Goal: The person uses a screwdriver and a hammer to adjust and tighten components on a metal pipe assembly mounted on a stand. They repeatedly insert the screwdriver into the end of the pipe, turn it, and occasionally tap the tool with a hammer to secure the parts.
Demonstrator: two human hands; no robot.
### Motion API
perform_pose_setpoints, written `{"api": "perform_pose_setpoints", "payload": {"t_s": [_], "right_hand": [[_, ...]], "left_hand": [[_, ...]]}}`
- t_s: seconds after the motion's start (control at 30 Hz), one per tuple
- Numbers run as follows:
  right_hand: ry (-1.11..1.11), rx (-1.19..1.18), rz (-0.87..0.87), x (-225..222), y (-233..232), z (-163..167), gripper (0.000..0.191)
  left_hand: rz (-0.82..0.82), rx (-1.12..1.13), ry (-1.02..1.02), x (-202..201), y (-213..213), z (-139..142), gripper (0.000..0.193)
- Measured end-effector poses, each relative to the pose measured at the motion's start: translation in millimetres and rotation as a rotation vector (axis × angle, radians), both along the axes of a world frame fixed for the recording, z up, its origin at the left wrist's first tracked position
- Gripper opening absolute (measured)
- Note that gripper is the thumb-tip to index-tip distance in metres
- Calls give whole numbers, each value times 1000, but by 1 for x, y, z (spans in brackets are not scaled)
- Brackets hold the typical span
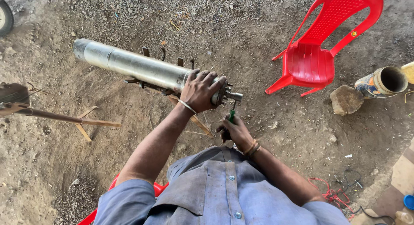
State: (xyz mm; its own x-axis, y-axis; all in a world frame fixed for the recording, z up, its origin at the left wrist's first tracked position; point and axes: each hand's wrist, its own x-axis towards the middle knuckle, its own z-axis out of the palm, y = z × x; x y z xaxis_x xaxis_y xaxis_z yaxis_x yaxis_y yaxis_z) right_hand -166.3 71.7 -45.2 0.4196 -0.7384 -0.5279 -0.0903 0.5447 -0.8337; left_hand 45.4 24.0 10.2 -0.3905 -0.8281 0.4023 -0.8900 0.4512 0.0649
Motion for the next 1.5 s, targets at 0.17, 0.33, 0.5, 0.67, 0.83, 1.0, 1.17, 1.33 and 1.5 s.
{"api": "perform_pose_setpoints", "payload": {"t_s": [0.17, 0.33, 0.5, 0.67, 0.83, 1.0, 1.17, 1.33, 1.5], "right_hand": [[-42, -75, 37, -11, 19, 13, 34], [227, -467, 47, -15, 35, 18, 73], [-125, -408, -56, -17, 31, 9, 57], [-258, -308, -90, -18, 14, -6, 36], [-245, -288, -70, -21, 13, -14, 35], [-241, -323, -44, -23, 13, -16, 33], [-198, -337, -49, -24, 10, -17, 30], [-209, -382, -78, -24, 3, -18, 31], [-407, -307, -180, -18, -10, -15, 35]], "left_hand": [[-15, -5, 32, -2, 0, 0, 80], [-12, 9, 31, -3, -2, -3, 82], [-6, -16, 29, -5, -1, 5, 83], [17, 166, 32, -8, 3, 24, 102], [-89, 62, 50, -33, 7, 18, 60], [-18, -31, 24, -55, 6, -12, 26], [-13, -81, 8, -50, 4, -30, 28], [-12, -96, 23, -46, 5, -32, 31], [-15, -107, 38, -44, 2, -29, 33]]}}
